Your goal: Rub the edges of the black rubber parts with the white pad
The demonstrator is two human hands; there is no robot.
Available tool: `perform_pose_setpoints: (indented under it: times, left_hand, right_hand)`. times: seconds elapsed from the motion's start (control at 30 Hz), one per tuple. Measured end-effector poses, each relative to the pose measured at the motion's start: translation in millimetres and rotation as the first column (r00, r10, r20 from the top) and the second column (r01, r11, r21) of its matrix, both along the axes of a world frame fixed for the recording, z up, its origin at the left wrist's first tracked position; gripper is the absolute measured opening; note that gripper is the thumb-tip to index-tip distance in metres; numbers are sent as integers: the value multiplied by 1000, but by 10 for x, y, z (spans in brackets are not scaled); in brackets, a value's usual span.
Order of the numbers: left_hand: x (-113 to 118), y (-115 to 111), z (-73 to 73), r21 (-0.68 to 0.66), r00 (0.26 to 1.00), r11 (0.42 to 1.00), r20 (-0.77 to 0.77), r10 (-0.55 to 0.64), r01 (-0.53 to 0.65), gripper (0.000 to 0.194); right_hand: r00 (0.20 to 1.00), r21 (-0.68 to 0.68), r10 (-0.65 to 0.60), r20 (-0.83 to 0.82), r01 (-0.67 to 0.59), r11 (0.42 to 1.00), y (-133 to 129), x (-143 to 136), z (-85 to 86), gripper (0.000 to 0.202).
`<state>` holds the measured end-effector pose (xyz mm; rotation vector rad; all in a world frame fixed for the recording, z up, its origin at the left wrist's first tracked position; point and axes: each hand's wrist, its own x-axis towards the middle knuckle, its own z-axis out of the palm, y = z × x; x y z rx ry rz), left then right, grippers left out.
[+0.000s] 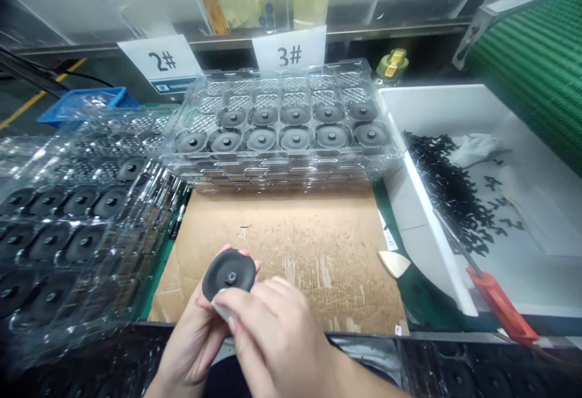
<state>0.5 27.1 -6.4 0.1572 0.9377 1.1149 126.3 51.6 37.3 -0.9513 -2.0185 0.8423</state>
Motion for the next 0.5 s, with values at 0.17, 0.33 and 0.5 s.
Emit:
perform_pose_setpoints:
  times: [0.17, 0.33, 0.5]
  left_hand:
    - [-24, 2, 73, 31, 999, 999, -35, 11, -10, 50]
    - [-47, 0, 138, -8, 997, 1000, -66, 28, -29, 46]
    - [-14, -12, 188, 6, 999, 1000, -52, -5, 5, 47]
  right_hand:
    - [990, 100, -144, 4, 143, 985, 44, -56, -26, 31]
    - [999, 86, -44, -23, 46, 995, -14, -68, -19, 27]
    - [998, 45, -69, -5, 69, 997, 64, -46, 61, 29]
